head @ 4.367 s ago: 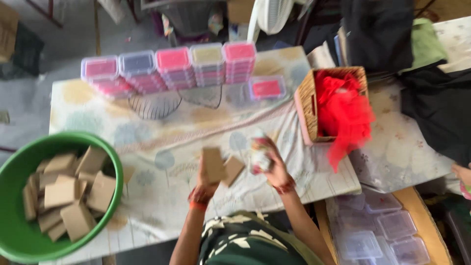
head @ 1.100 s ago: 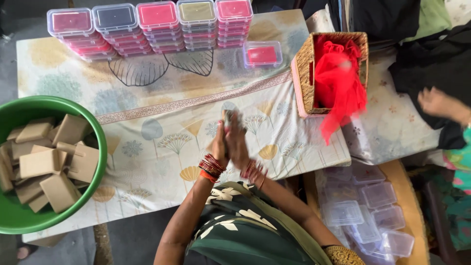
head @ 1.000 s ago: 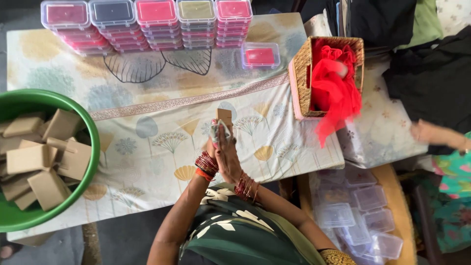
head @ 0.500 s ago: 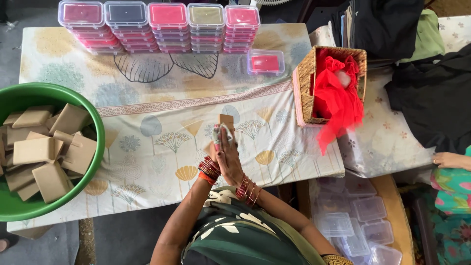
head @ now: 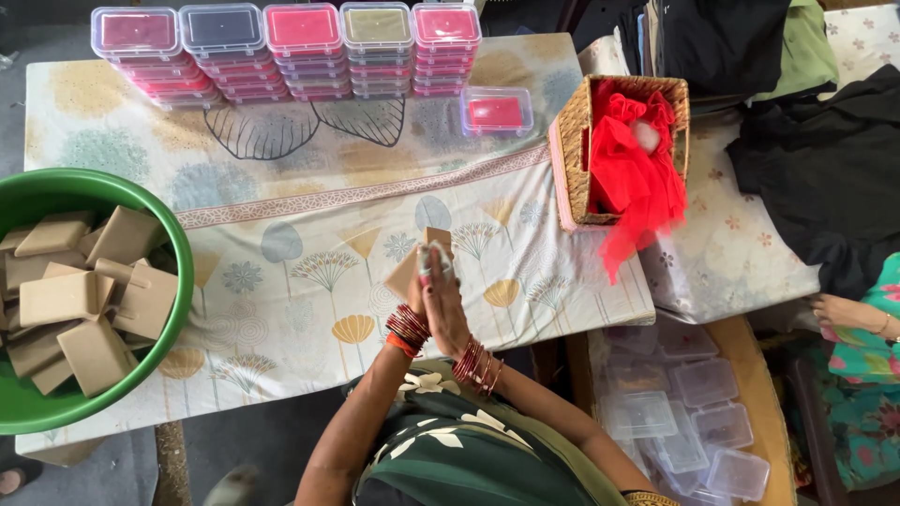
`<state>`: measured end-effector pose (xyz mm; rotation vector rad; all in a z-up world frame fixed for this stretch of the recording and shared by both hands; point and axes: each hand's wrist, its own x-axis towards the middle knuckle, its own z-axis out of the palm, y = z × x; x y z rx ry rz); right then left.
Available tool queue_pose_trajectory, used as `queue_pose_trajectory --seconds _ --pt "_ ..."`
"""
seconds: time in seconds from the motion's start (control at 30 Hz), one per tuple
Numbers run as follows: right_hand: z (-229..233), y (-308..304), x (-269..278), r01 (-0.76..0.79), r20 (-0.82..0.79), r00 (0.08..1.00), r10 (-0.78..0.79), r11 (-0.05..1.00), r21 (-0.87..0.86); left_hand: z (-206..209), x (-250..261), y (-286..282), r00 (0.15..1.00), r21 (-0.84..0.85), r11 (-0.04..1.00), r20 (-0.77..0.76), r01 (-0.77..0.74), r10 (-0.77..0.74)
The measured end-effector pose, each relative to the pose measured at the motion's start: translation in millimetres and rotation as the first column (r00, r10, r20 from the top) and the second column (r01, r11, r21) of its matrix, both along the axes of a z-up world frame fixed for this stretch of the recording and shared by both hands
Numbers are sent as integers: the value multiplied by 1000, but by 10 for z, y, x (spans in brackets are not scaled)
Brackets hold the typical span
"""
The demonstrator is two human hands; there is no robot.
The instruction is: The person is wrapping small rectangular blocks in fabric and placing them into containers or boxes.
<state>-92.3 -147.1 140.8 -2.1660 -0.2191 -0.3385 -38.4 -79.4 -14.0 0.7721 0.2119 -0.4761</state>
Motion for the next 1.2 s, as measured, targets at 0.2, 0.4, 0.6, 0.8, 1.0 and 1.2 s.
queue_pose_trajectory --seconds 0.2,0.4,0.6,0.8,1.0,1.2 --pt "99 -258 489 38 -123 992 -25 994 107 717 -180 -102 991 77 996 134 -36 25" --pt "35 -271 314 73 -9 997 -72 992 106 1101 -132 -61 997 -29 999 -65 42 -44" --pt "19 -80 294 -29 13 999 29 999 -32 370 31 -79 962 112 990 269 -82 49" --pt "-172 -429 862 39 -54 998 -32 991 129 1329 -158 -57 987 -13 999 -153 36 -38" --pt "-17 -30 263 -20 11 1000 20 1000 2 197 235 36 995 -3 1000 96 -14 14" --pt "63 -216 838 -4 -66 998 11 994 107 1057 12 -38 994 230 972 104 -50 27"
